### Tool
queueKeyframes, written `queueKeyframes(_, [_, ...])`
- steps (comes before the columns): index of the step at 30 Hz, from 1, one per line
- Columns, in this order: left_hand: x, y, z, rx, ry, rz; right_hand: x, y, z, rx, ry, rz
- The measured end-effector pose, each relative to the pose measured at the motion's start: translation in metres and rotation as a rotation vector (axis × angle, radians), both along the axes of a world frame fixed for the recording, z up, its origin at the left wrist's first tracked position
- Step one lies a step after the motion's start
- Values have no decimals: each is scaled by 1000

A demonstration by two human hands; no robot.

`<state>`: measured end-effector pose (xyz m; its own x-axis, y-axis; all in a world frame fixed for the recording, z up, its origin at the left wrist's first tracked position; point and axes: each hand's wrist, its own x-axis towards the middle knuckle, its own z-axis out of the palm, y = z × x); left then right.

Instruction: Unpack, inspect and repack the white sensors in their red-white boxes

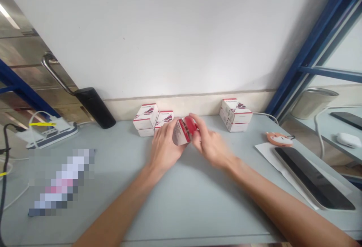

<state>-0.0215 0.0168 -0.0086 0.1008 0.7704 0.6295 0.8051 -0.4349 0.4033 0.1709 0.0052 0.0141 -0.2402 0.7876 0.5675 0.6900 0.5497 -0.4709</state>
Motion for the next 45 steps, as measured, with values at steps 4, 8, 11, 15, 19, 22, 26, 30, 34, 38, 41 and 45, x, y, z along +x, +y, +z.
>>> queueKeyframes(4, [-7,2,-3,3,18,-80,10,6,1,9,101,-81])
queueKeyframes(8, [-11,2,-4,130,144,-222,13,12,-5,82,-27,-63])
queueKeyframes(11, [-12,0,-4,183,171,-190,14,18,-12,129,-104,-97])
queueKeyframes(15, [-13,-3,-1,151,221,-114,18,24,-16,216,-175,-105])
queueKeyframes(19, [-14,-3,1,145,256,-92,25,23,-10,272,-178,14])
queueKeyframes(22, [-14,-1,2,196,253,-101,27,18,-2,247,-127,79])
queueKeyframes(26, [-14,0,1,275,321,-106,21,13,1,113,-53,13])
queueKeyframes(30, [-15,0,-2,357,413,-114,12,16,-10,-43,112,16])
queueKeyframes(34, [-18,3,-4,318,412,-135,8,21,-17,-202,270,63])
queueKeyframes(38, [-19,5,-4,285,397,-133,8,23,-13,-237,321,41])
queueKeyframes(41, [-19,6,-4,283,391,-125,15,29,-6,-152,356,-26])
queueKeyframes(45, [-20,7,-4,255,324,-87,37,42,1,-9,405,-217])
